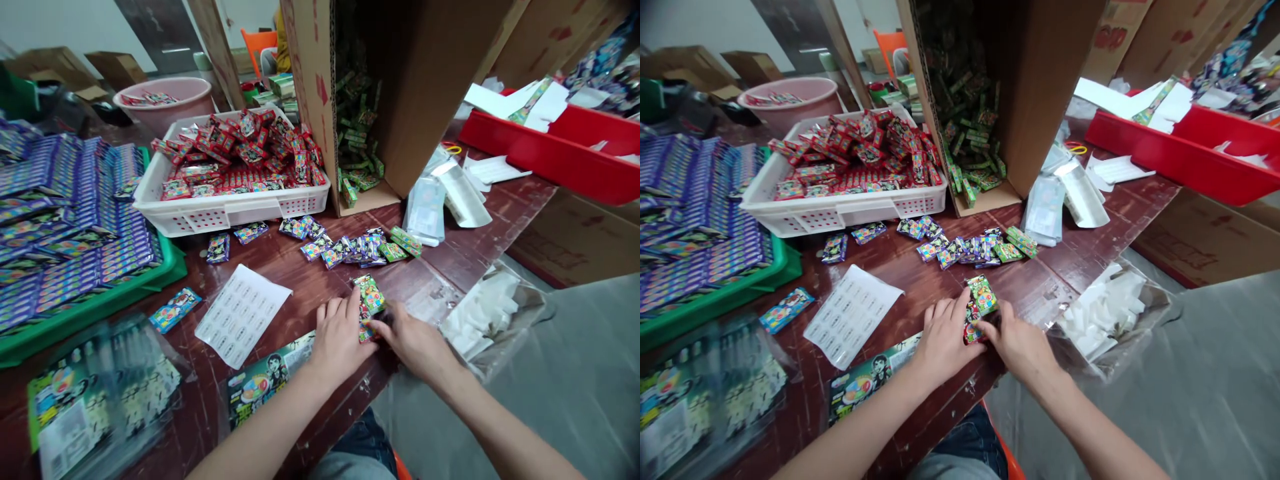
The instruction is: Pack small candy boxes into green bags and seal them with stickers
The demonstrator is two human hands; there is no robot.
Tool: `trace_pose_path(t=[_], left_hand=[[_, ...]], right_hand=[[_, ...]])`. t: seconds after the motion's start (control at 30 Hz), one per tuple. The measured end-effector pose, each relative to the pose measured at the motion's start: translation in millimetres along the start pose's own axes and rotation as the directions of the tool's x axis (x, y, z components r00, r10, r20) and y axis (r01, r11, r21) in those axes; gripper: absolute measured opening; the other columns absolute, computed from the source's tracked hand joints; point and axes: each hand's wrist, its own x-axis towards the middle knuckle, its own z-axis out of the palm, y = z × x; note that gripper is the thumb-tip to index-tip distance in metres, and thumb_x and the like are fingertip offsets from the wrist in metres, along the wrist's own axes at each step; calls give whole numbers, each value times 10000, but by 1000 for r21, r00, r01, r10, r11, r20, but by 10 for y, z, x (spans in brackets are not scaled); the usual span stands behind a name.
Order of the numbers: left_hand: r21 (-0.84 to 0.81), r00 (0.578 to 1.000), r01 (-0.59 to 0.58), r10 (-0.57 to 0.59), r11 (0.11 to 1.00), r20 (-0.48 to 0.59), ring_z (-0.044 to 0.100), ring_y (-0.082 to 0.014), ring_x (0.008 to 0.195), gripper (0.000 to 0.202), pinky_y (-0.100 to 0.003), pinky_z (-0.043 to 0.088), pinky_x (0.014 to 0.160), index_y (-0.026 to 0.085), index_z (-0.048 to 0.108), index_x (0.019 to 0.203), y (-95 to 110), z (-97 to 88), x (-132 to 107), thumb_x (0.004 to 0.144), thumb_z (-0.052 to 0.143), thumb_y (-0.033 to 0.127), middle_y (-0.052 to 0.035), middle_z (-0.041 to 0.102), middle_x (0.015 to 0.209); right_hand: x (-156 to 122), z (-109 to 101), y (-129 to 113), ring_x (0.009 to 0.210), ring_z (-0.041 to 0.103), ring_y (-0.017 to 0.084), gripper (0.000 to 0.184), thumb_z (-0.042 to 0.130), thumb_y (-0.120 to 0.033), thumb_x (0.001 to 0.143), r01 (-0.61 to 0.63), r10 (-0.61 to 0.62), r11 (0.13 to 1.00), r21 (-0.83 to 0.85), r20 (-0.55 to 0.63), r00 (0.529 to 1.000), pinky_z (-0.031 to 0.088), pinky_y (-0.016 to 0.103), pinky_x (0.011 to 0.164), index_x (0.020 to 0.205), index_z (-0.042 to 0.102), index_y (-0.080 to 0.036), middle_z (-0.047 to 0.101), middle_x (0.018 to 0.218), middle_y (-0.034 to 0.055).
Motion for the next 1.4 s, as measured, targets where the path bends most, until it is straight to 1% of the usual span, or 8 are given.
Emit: trace_pose_path(t=[0.1,0.2,0.3,0.5,0.7,0.87,1.03,1.4], left_hand=[[-24,999,-47,47,999,-1,487,-345,1252,1098,-511,313,1085,189,213,1558,-59,-19,-19,706,847,470,-141,557,1396],[-24,999,-47,46,999,-24,483,-344,1269,1170,-508,294,1113,188,168,1569,-111,-48,-30,679,873,470,-145,526,1435],[17,999,-24,25,1000,-43,503,-352,1241,1203,-533,280,1114,178,161,1571,-167,-91,-45,660,888,476,-144,575,1361],[28,998,-65,65,997,12,494,-343,1278,1199,-531,275,1119,171,177,1557,-288,-165,-131,653,896,495,-166,552,1415],[25,988,-133,130,991,81,473,-338,1332,1278,-542,219,1174,167,138,1572,-287,-253,-194,618,908,526,-176,522,1462],[83,996,-80,76,993,49,359,-380,1425,1357,-573,166,1206,206,156,1580,-443,-458,-668,526,918,594,-163,370,1595],[107,994,94,-99,990,43,467,-346,1313,873,-534,347,1110,241,375,1488,-647,-509,-1236,742,818,342,-110,518,1473],[-12,991,122,-121,992,47,448,-329,1282,832,-511,375,1095,238,445,1450,-695,-453,-1400,708,814,306,-86,524,1446]], right_hand=[[134,-186,238,980,704,328,538,525,-611,954,202,-201,979,10,-65,977,533,439,817,1288,538,-189,723,1073,140],[427,-344,408,1354,480,340,733,662,-539,889,544,-542,838,42,-50,839,412,500,1099,1476,411,-179,503,1484,179],[648,-393,363,1463,323,327,794,650,-348,893,687,-692,722,81,79,717,327,510,1174,1570,280,-161,313,1621,169],[583,-302,176,1206,494,340,843,771,-379,764,677,-686,727,109,149,712,426,507,1048,1508,421,-186,538,1371,157],[465,-66,165,1302,398,374,1135,779,-682,698,682,-703,708,184,97,704,362,550,1080,1594,242,-238,465,1509,139],[425,43,109,1235,445,331,881,772,-511,784,689,-706,690,222,-3,709,404,510,1049,1536,363,-304,528,1472,85],[275,104,-55,1214,439,324,806,762,-374,787,710,-722,649,275,-73,688,407,511,1063,1502,397,-303,520,1462,78],[100,197,-340,1194,476,303,827,768,-400,790,739,-801,557,379,12,598,428,466,1053,1504,373,-264,552,1419,93]])
